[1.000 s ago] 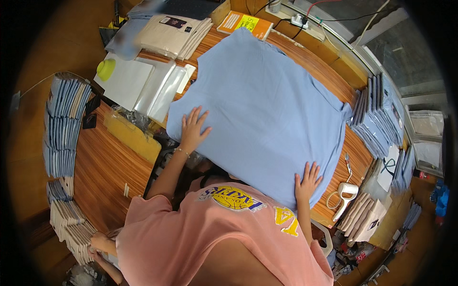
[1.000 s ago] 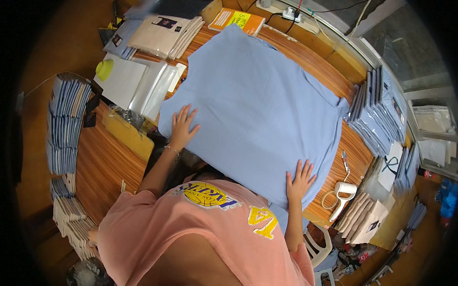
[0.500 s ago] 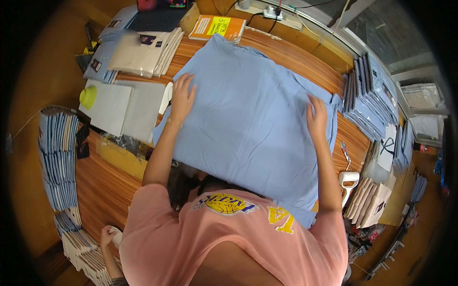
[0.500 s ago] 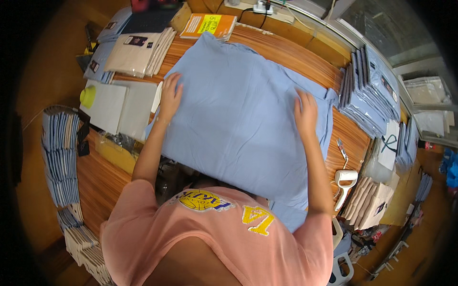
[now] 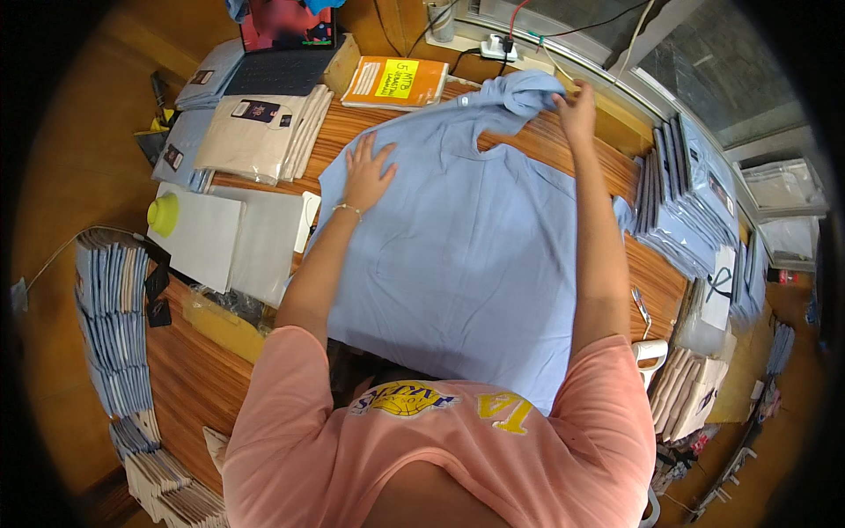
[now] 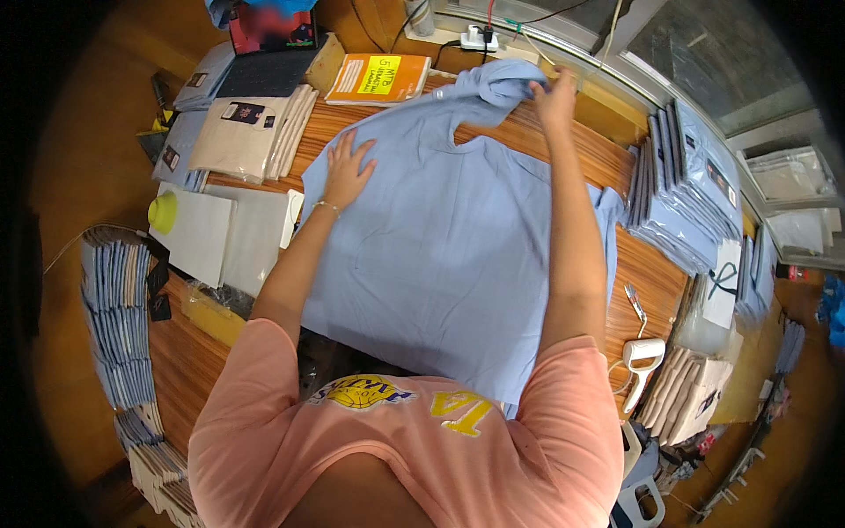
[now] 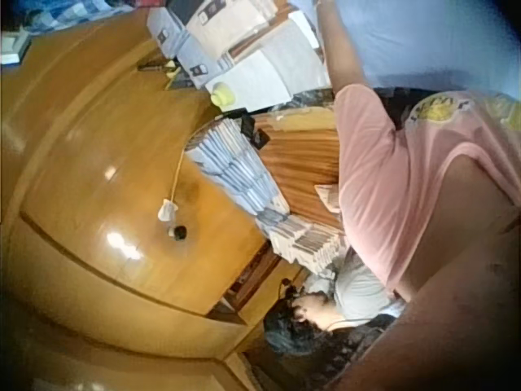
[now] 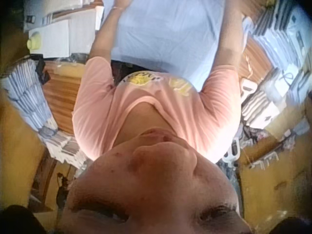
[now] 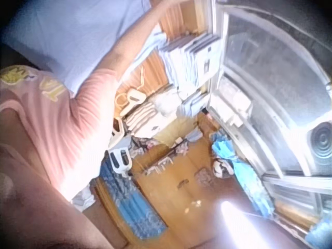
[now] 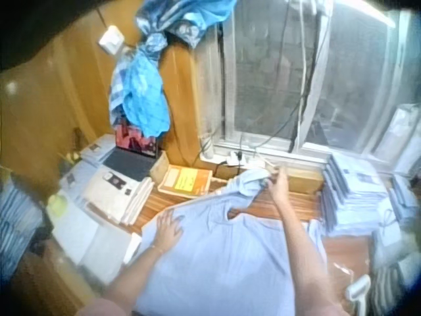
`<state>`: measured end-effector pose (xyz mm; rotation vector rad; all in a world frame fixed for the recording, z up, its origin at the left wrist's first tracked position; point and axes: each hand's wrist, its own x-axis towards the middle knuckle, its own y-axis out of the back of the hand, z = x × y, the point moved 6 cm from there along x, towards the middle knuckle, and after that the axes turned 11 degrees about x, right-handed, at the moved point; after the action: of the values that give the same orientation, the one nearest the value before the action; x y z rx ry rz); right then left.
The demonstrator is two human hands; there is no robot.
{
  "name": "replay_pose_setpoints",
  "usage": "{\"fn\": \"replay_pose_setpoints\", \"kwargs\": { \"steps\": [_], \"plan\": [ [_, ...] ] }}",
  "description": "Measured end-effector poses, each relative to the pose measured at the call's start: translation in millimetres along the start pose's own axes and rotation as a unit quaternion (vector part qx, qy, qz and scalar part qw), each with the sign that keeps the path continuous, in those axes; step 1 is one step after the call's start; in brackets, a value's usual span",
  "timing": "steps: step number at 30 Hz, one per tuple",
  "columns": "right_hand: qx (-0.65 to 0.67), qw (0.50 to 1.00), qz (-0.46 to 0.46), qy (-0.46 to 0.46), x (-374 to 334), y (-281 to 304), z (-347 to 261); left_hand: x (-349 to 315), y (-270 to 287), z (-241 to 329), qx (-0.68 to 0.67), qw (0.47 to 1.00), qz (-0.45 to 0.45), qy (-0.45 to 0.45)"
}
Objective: The person folds a light blue shirt on a wooden table, places a cardboard insert inside, and trims a tag with scissors. The folded shirt is then placed into a clear plastic bag and sealed. The finished package is added to a stack of similar items.
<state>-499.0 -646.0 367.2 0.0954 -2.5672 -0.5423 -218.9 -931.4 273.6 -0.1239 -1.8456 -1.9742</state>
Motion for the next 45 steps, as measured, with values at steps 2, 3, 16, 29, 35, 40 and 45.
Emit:
{"fn": "replay_pose_setpoints", "kwargs": {
  "steps": [2, 3, 16, 29, 35, 40, 45],
  "plan": [
    [-0.055, 0.996, 0.009, 0.067, -15.6, 33.8, 3.2, 2.0, -2.9, -9.1, -0.014, 1.000, 0.021, 0.004],
    [-0.089, 0.993, -0.016, 0.082, -34.5, 47.8, 9.5, 7.1, -1.9, -16.2, 0.000, 0.998, 0.049, 0.035],
    [-0.349, 0.930, -0.096, 0.059, -120.9, 119.8, 99.2, 108.4, -16.1, -38.7, -0.033, 0.972, -0.015, 0.231],
    [-0.359, 0.919, -0.159, -0.040, -194.7, 141.1, 89.6, 21.7, -13.0, 13.9, 0.029, 0.995, -0.082, -0.057],
    [-0.339, 0.932, -0.123, -0.045, -200.9, 133.9, 60.5, 12.4, 0.3, -7.5, -0.175, 0.984, -0.026, -0.018],
    [-0.342, 0.930, -0.135, -0.023, -204.7, 140.5, 78.9, 11.1, -15.6, -5.2, 0.049, 0.996, -0.049, -0.051],
    [-0.286, 0.953, -0.097, 0.030, -237.2, 166.5, 19.8, -35.3, 29.9, -18.7, -0.148, 0.989, 0.023, -0.013]
  ]
}}
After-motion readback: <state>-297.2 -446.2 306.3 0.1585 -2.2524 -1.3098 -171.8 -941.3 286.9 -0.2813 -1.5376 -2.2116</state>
